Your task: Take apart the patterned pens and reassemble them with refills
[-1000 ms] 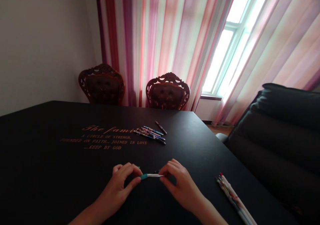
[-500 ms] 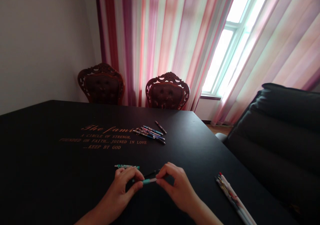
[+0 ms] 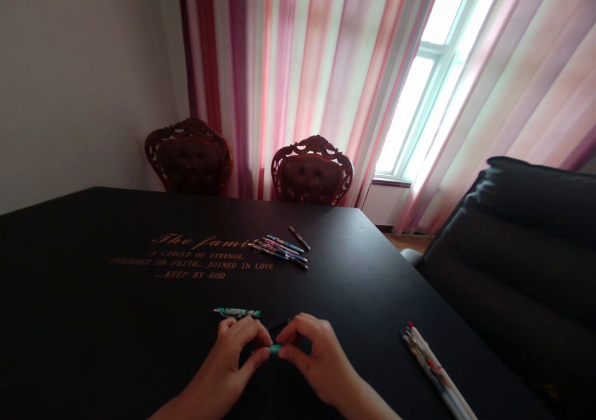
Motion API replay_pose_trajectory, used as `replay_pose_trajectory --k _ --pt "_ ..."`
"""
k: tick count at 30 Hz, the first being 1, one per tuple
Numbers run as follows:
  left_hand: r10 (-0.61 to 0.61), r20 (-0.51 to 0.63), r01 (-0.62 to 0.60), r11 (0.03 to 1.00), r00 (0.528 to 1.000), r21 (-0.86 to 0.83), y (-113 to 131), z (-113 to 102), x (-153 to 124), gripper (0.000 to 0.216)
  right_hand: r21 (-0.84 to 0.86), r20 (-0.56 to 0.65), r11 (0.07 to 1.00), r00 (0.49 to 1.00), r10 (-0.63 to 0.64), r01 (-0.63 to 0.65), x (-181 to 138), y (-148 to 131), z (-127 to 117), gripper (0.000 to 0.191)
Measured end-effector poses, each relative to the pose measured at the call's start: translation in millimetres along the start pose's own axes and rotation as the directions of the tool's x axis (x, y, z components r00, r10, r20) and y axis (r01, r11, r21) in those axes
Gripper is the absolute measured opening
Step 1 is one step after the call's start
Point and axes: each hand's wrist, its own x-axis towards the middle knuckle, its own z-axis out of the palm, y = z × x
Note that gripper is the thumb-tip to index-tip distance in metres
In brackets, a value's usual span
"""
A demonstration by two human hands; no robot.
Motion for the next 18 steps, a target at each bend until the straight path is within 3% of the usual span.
replay_pose_trajectory --k 4,7,12,18 --pt "0.006 0.004 -0.006 1.0 1.0 0.028 -1.9 -2.0 1.7 0.009 -0.057 0.022 0.997 0.999 -0.047 0.049 0.9 -0.9 -1.9 0.006" --pt "0.022 -0.046 -0.017 0.994 0.999 0.111 -8.2 -6.9 3.9 0.014 -0.083 -0.027 0.995 0.998 -0.054 0.052 5.4 3.7 -12.8 0.009" --pt "-0.013 -0.123 0.049 0.955 0.992 0.293 -17.5 -13.5 7.6 0.006 -0.035 -0.197 0.998 0.979 0.048 -0.056 14.5 26.5 -42.0 0.009" --pt "-0.015 -0.121 0.055 0.941 0.992 0.335 -18.5 -14.6 8.9 0.007 0.046 -0.204 0.992 0.971 0.123 -0.116 18.2 46.4 -57.8 0.016"
